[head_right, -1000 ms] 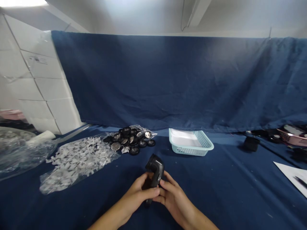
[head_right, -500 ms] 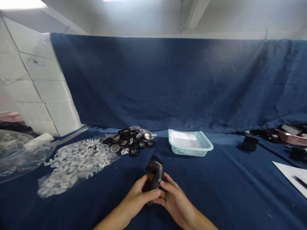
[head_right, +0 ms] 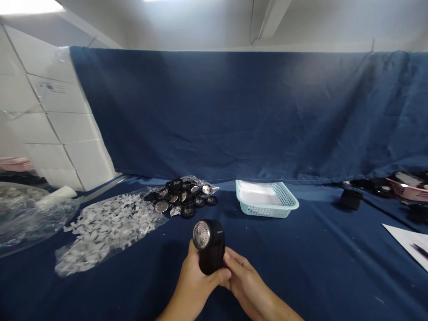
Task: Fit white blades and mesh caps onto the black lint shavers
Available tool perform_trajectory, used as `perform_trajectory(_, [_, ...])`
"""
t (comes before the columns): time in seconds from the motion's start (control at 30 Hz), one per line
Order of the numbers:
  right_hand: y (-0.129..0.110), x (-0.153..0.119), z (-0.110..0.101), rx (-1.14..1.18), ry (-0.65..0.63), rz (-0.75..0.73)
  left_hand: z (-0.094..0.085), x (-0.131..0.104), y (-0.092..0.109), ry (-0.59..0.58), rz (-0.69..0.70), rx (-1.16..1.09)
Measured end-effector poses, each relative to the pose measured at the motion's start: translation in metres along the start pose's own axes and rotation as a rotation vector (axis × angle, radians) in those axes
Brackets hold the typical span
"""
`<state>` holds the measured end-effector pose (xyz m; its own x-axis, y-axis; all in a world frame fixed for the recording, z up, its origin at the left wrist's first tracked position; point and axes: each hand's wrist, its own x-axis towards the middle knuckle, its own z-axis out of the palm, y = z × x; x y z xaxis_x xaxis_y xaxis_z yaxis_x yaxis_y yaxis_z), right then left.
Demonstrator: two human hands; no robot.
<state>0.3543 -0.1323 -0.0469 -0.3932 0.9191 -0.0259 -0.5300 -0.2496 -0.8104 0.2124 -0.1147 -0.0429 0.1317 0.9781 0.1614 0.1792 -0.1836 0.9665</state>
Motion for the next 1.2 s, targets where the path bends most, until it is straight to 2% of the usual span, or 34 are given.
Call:
perform_trajectory(0.17, [0.005,0.004,-0.007,0.086,0.099,0.042,-0.002,0.002,-0.003,-0.057,0.022,-0.116])
perform_trajectory(0.43, [0.008,0.004,-0.014,0.163,0.023,0.037,-0.004,0.007,-0.001,-0.063,-0.013,-0.275])
perform_trajectory(0.6, [0.009,0.004,-0.015,0.151,0.050,0.005,-0.006,0.009,0.002,0.026,-0.114,-0.301])
perform_trajectory(0.7, [0.009,0.004,-0.014,0.147,0.062,0.004,-0.007,0.009,0.002,0.059,-0.123,-0.330])
perform_trajectory(1.0, [0.009,0.005,-0.017,0.128,0.087,0.028,-0.005,0.008,0.000,0.023,-0.164,-0.406])
perform_trajectory(1.2, [0.008,0.006,-0.014,0.100,0.152,0.084,-0.005,0.015,-0.014,0.007,-0.172,-0.339])
